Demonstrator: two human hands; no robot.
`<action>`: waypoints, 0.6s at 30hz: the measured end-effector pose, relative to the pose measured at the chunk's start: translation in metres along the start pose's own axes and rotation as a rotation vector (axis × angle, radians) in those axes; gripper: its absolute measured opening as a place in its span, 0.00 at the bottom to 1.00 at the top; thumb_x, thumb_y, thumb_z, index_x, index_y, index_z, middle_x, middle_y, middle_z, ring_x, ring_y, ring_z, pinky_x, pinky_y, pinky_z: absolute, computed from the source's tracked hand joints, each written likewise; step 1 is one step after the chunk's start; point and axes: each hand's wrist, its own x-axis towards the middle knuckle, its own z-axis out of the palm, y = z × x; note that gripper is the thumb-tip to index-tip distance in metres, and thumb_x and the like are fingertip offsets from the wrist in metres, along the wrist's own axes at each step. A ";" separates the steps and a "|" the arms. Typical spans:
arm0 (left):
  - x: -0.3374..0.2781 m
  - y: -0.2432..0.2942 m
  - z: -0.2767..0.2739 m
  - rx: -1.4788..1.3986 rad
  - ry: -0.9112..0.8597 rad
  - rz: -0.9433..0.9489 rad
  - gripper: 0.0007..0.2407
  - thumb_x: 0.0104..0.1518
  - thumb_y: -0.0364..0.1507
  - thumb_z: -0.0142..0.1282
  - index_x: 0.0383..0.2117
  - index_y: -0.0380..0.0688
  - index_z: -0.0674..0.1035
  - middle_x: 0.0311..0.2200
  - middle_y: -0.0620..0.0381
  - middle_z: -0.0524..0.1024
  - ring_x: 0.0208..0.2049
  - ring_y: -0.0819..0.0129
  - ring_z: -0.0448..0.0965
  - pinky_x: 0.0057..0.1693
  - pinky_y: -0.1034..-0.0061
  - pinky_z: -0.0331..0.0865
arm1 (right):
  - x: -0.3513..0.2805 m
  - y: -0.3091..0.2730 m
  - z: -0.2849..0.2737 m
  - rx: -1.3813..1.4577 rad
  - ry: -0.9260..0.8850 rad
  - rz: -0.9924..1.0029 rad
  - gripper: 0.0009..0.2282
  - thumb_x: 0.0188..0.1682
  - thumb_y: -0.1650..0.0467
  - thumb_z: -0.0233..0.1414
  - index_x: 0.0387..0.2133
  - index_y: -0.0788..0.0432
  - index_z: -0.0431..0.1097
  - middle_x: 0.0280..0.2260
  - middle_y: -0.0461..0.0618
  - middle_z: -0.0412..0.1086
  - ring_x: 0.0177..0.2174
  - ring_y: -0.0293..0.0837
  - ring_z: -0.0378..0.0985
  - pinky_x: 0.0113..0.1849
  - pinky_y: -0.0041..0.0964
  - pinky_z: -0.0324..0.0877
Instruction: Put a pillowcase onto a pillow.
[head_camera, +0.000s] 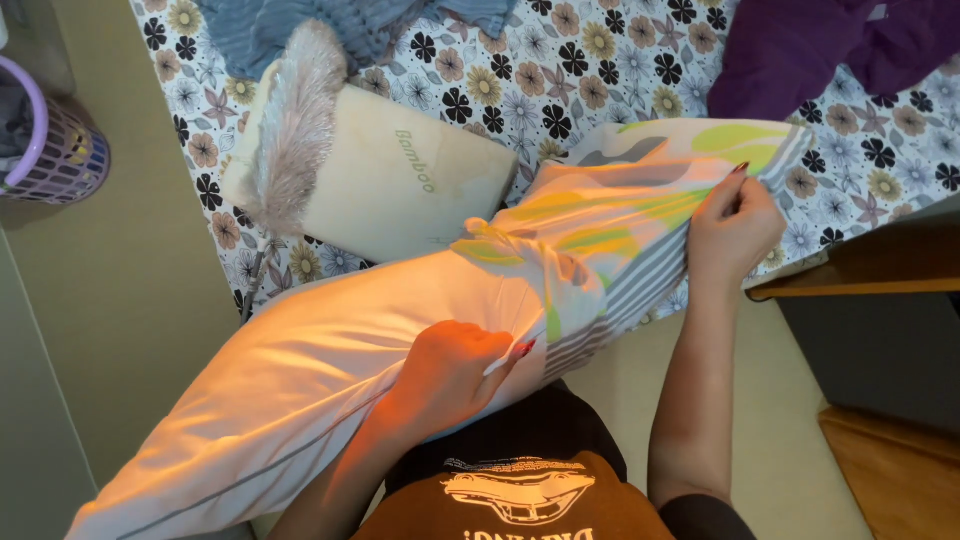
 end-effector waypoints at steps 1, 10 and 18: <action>-0.003 0.001 -0.002 -0.004 -0.008 0.001 0.12 0.60 0.31 0.59 0.19 0.42 0.75 0.16 0.46 0.71 0.20 0.46 0.72 0.30 0.57 0.62 | 0.005 0.015 0.004 -0.006 0.000 0.007 0.18 0.62 0.73 0.51 0.19 0.67 0.62 0.16 0.54 0.58 0.15 0.43 0.56 0.21 0.42 0.49; -0.020 0.004 -0.027 -0.067 -0.107 0.010 0.10 0.60 0.30 0.58 0.21 0.41 0.76 0.17 0.48 0.72 0.22 0.48 0.73 0.31 0.59 0.64 | 0.063 0.146 0.044 -0.093 0.051 -0.024 0.20 0.61 0.73 0.52 0.16 0.65 0.60 0.15 0.54 0.59 0.14 0.45 0.60 0.19 0.44 0.50; -0.037 -0.038 -0.042 -0.153 0.039 -0.322 0.08 0.58 0.33 0.57 0.36 0.46 0.85 0.23 0.50 0.79 0.21 0.59 0.80 0.30 0.66 0.71 | 0.032 0.249 0.116 -0.200 -0.102 0.394 0.20 0.56 0.70 0.52 0.11 0.60 0.61 0.14 0.46 0.60 0.15 0.38 0.62 0.21 0.38 0.57</action>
